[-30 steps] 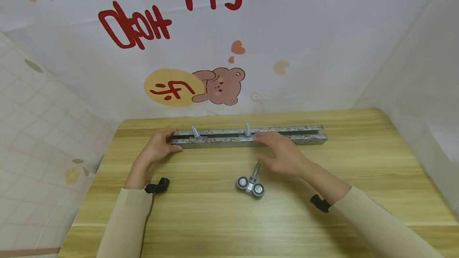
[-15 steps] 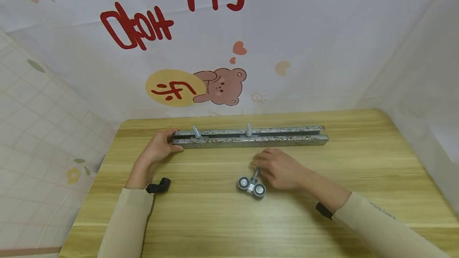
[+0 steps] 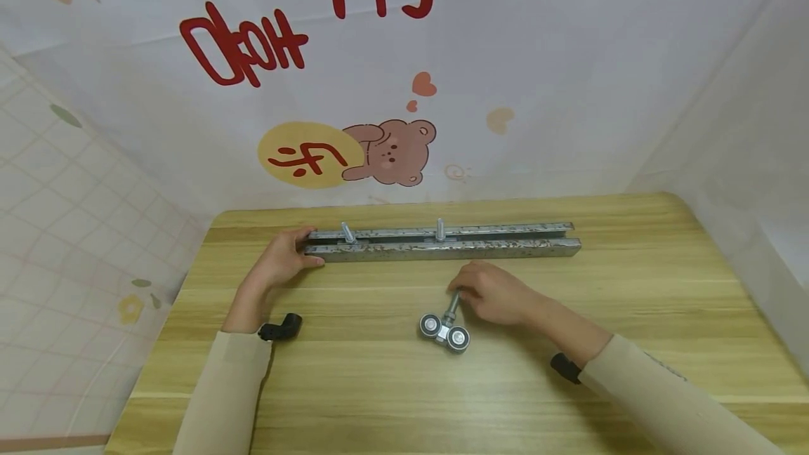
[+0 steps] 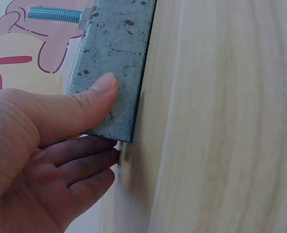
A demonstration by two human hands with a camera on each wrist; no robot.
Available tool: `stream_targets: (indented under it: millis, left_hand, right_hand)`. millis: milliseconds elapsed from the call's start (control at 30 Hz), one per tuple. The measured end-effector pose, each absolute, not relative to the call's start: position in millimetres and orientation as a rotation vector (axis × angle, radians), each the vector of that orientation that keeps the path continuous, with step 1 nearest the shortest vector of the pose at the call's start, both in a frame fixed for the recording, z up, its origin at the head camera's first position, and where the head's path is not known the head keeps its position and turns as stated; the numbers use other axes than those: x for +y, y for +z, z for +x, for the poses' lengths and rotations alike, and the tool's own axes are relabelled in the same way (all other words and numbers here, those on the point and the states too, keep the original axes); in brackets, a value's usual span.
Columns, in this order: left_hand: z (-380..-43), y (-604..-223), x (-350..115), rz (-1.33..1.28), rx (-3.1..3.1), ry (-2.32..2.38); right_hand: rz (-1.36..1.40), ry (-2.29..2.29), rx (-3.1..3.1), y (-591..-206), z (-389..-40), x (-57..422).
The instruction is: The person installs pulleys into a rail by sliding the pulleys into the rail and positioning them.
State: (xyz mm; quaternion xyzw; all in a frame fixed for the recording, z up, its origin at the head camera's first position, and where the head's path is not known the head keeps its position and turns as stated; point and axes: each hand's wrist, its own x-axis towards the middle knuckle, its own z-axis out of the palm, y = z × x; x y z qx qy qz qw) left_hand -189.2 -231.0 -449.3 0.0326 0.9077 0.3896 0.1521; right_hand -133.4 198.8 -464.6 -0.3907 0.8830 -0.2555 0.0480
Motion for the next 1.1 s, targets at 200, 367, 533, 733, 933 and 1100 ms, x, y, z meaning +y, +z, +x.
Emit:
stream_targets:
  millis: [200,367,533,733,933,1100]
  left_hand:
    - [-189.1,-449.5,-229.2,0.096,2.607,1.113]
    - [-189.0,-450.1,-229.2,0.105,2.613,1.105]
    - [-189.7,-451.4,-229.7,0.095,2.609,1.109]
    - [-189.1,-451.7,-231.1,0.096,2.613,1.109]
    - [-189.5,-451.8,-231.5,0.097,2.617,1.098]
    - [-190.1,-451.3,-232.9,0.105,2.621,1.097]
  right_hand:
    - [-1.195,-0.842,2.678,-462.4,-130.8,200.6]
    - [-1.169,-0.895,2.64,-456.4,-127.3,201.0]
    - [-1.113,-1.004,2.569,-446.1,-122.2,199.0]
    - [-1.052,-1.166,2.43,-437.1,-115.9,196.0]
    - [-1.067,-1.209,2.38,-432.3,-110.1,195.0]
    - [-1.177,-1.222,2.361,-428.3,-105.1,190.5]
